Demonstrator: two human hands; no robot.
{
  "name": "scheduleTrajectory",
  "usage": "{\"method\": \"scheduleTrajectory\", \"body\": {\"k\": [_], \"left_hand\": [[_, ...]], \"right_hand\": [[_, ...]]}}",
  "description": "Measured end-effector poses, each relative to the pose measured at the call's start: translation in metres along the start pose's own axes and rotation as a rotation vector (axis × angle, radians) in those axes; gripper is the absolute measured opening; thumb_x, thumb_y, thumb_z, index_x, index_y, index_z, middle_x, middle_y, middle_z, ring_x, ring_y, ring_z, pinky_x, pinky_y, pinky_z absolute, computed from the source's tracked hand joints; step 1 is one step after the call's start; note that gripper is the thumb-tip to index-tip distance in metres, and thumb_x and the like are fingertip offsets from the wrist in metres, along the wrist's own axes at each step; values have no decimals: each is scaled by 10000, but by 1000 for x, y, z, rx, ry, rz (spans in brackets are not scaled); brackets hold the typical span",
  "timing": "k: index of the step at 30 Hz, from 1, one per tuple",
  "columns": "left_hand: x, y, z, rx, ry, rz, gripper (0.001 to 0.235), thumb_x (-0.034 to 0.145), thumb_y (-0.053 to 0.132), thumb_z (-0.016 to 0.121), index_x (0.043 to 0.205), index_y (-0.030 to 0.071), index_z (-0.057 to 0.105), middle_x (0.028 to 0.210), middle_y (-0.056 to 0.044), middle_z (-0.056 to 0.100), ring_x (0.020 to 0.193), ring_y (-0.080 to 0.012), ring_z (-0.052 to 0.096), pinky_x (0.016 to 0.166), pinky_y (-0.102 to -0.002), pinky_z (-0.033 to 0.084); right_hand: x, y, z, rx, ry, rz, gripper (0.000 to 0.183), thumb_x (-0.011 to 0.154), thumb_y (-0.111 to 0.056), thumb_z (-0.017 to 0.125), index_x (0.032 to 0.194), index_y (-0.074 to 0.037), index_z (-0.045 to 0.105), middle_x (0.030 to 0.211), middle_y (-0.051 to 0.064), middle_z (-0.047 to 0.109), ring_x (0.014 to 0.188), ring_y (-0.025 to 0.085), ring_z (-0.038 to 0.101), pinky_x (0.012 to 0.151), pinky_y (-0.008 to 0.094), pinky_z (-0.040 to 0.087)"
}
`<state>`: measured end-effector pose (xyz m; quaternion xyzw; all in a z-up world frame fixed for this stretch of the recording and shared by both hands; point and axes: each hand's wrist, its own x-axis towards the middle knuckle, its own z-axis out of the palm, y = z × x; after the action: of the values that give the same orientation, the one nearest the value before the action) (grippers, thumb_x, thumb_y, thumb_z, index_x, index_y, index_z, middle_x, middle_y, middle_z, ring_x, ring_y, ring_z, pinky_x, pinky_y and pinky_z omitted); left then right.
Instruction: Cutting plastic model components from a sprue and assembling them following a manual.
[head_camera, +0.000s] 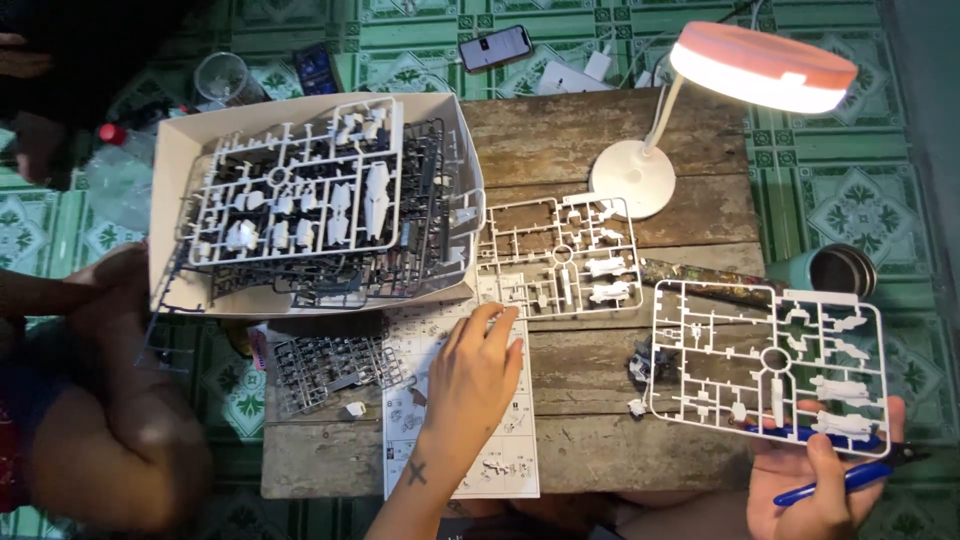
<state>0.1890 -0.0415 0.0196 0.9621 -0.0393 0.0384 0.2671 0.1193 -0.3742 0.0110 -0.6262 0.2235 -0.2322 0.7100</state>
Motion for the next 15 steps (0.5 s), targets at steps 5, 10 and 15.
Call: {"method": "scheduleTrajectory", "body": {"k": [5, 10, 15], "left_hand": [[-12, 2, -40, -132, 15, 39, 415, 1034, 130, 754, 1438, 37, 738, 1462, -139, 718, 1204, -317, 758, 930, -467, 672], [-22, -29, -129, -186, 244, 146, 185, 1000, 100, 801, 1184, 98, 825, 1125, -19, 900, 928, -159, 888, 841, -328, 729], [10, -107, -214, 214, 325, -40, 218, 1080, 78, 721, 1286, 41, 782, 1085, -180, 791, 992, -410, 694, 849, -547, 576]], "right_hand": [[1, -13, 24, -14, -188, -27, 824, 1125, 93, 346, 1831, -326, 277, 1859, 261, 305, 1651, 442, 351, 1124, 694, 468], [11, -28, 77, 56, -164, 124, 832, 1131, 40, 538, 1863, -302, 340, 1522, 234, 554, 1444, 281, 581, 992, 648, 620], [43, -20, 120, -318, -485, -81, 756, 1041, 83, 685, 1756, -7, 457, 1258, 240, 693, 779, 312, 704, 809, 427, 640]]}}
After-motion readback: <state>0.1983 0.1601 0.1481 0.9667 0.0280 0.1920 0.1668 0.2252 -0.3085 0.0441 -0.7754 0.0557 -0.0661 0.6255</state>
